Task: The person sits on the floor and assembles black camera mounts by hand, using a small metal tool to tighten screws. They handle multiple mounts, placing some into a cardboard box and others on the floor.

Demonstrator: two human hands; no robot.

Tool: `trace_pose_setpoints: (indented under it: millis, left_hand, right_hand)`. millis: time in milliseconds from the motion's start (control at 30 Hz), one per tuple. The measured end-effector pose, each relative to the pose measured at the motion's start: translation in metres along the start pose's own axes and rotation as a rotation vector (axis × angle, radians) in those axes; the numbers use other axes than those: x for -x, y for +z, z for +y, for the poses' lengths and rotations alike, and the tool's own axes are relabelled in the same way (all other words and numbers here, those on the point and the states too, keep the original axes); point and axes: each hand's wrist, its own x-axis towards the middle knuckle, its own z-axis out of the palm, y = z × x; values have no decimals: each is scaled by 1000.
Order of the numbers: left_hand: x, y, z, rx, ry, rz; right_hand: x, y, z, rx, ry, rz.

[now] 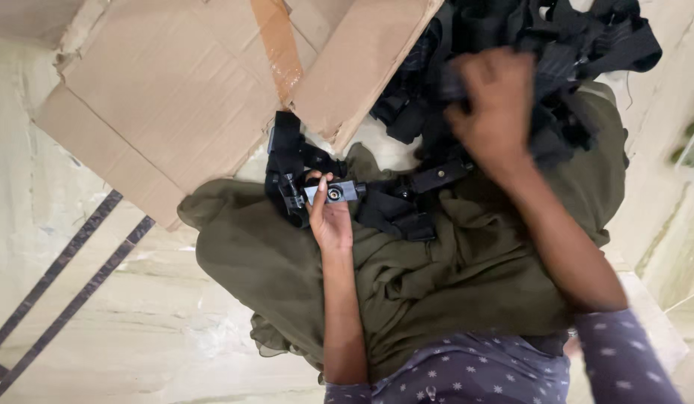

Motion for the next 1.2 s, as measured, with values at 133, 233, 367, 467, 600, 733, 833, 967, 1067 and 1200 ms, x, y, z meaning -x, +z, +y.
trace_pose_setpoints:
  millis: [133,233,367,467,600,733,833,967,1067,1200]
  left_hand:
    - [0,-1,-3,5,-11,-19]
    - [0,1,-4,2,-8,-41]
    - [0,0,-5,-4,-11,-45]
    - [2,2,-5,-23,-20,-48]
    - [1,6,-8,-78,-55,-77]
    - [2,11,-13,-238,-88,-210]
    - [3,18,-19,-337,-122,-319]
    - [10,29,-23,-400,-149,-368]
    - [11,34,-28,-328,-137,-399]
    - [13,32,-26,-265,-102,-414]
  right_hand:
    - [6,-47,36,-60,184,337]
    - [4,-53,42,31,213,453]
    - [8,-52,24,313,88,486]
    - [2,-30,1,-474,-130,434]
    - [13,12,-26,-315,-141,-272]
    - [23,48,-22,-169,-289,-529]
    - [33,67,-23,-105,-322,-358]
    - [36,89,-36,47,-260,-407]
    - [32,72,-34,-87,-265,-385]
    - [27,10,-38,-697,-77,-284]
